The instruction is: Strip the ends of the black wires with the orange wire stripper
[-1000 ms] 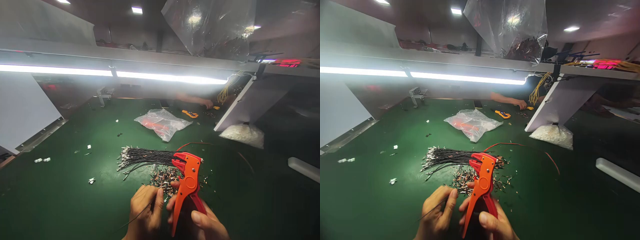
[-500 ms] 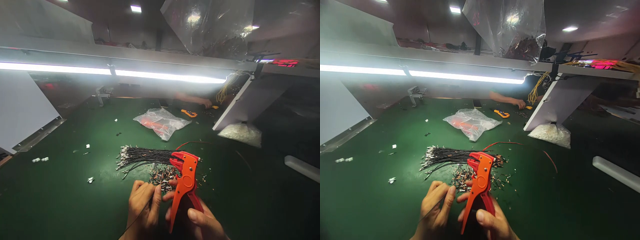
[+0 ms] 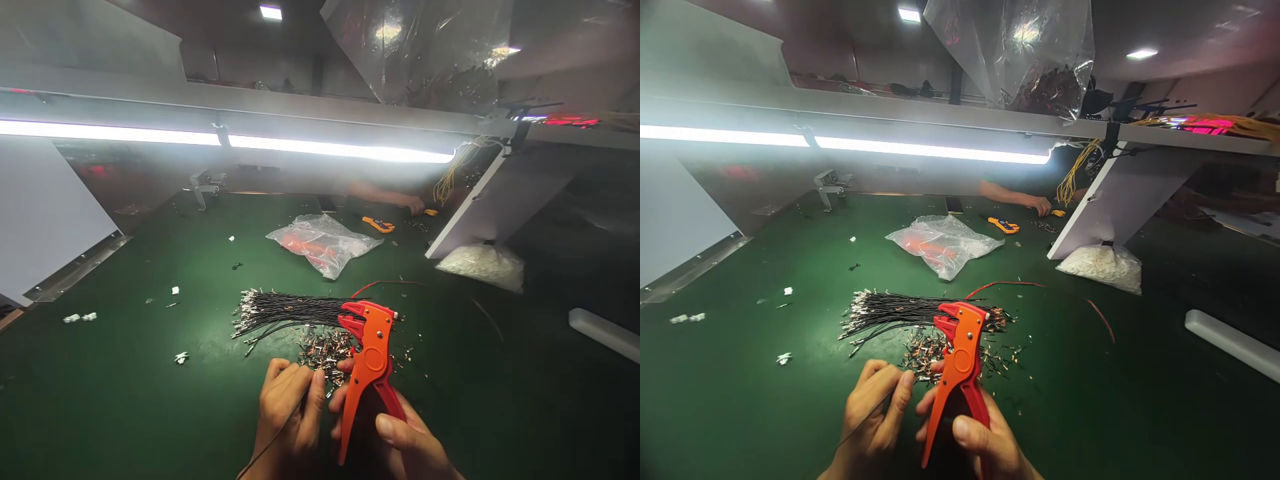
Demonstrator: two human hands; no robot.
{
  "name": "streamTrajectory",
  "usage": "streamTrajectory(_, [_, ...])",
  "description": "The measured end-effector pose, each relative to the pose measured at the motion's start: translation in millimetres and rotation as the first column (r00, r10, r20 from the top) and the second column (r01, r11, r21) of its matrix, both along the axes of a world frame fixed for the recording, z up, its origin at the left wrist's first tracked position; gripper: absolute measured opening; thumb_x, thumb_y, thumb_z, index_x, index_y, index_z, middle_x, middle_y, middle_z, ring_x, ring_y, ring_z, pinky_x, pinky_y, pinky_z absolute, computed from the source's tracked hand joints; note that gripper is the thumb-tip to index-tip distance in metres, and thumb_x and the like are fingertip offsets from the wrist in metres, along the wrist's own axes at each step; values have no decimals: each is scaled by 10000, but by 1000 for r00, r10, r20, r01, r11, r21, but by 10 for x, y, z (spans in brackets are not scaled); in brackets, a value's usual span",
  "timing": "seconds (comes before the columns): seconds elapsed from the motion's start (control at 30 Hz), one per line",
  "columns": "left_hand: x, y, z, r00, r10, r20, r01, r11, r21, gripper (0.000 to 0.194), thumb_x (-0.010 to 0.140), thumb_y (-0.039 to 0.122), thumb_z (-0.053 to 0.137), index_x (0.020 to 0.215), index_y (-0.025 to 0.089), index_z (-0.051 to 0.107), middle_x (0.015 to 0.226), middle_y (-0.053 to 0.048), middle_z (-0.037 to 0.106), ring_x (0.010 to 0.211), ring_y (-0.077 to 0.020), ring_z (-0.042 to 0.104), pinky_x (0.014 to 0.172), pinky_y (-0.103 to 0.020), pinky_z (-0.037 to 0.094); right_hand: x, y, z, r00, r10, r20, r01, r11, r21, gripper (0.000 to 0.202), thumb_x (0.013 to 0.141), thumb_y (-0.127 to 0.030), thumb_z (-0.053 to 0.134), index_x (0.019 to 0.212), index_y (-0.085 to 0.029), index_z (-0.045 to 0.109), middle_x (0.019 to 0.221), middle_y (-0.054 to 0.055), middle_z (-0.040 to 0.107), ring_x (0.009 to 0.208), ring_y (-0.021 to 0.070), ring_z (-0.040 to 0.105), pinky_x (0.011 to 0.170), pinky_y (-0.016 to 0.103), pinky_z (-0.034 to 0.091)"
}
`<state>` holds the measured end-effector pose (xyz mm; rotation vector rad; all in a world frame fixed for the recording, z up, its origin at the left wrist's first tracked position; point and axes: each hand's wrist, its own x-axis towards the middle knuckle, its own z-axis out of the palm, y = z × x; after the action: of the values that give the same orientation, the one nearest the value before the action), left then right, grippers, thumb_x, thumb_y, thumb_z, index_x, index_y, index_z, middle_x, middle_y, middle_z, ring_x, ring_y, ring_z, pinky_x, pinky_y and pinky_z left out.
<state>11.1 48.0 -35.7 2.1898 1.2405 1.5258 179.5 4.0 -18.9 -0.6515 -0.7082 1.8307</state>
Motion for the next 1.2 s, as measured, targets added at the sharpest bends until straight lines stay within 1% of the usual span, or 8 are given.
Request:
streamTrajectory(0.27, [-5,8,-34,1000,6,-12,-6,1000,0,329,940,60,467,652,210,419,550,66,407,526,-107,369,635,-284,359,-1,4,-51,998,42,45,-44,999,25,805,770,-458,765,1449,-249,388,1057,106,719,870,312,717,721,420,539])
streamTrajectory(0.4, [-3,1,-9,1000,-3,-15,2,1000,-8,320,941,54,465,664,212,432,553,65,413,529,-109,386,634,-281,354,8,21,-89,996,3,88,-13,993,113,692,788,-442,745,1394,-248,473,1159,115,694,863,280,713,732,396,537])
streamTrajectory(0.5, [2,-8,20,1000,-13,-13,13,1000,-14,318,934,41,470,670,215,433,550,67,418,532,-113,390,635,-281,350,23,37,-126,992,13,127,-34,985,167,652,804,-453,726,1373,-217,512,1041,108,745,880,286,708,773,404,525])
streamTrajectory(0.6, [4,-11,39,999,-29,-12,29,999,-20,311,940,37,457,688,219,437,554,69,410,542,-118,383,638,-282,347,33,43,-155,989,60,137,-83,982,168,665,824,-465,703,1391,-181,505,930,109,774,886,299,708,817,429,502])
streamTrajectory(0.7, [7,-11,40,999,-35,-10,35,999,-27,330,944,40,458,674,221,398,555,69,397,542,-118,375,639,-284,349,30,39,-160,989,98,111,-112,986,126,689,830,-462,695,1415,-168,481,903,112,777,864,304,717,814,435,491])
streamTrajectory(0.8, [18,-16,38,999,-35,-4,34,999,-39,342,943,47,462,662,222,377,550,66,399,542,-121,372,644,-290,351,24,34,-145,990,89,106,-100,990,103,708,828,-459,694,1437,-179,467,897,108,775,849,311,724,807,444,497])
streamTrajectory(1.03, [20,-54,49,998,-48,48,51,996,-72,306,989,98,393,725,222,486,605,40,512,587,-133,456,663,-302,376,34,14,-158,990,70,124,-82,992,97,699,834,-451,690,1446,-196,467,936,105,773,872,304,711,819,444,488])
streamTrajectory(1.2, [-41,-24,53,998,-24,66,32,991,-126,291,988,136,441,744,218,576,641,24,605,618,-137,542,645,-284,428,35,29,-184,989,56,135,-76,987,141,705,832,-457,695,1441,-177,474,918,107,778,852,291,704,783,414,496])
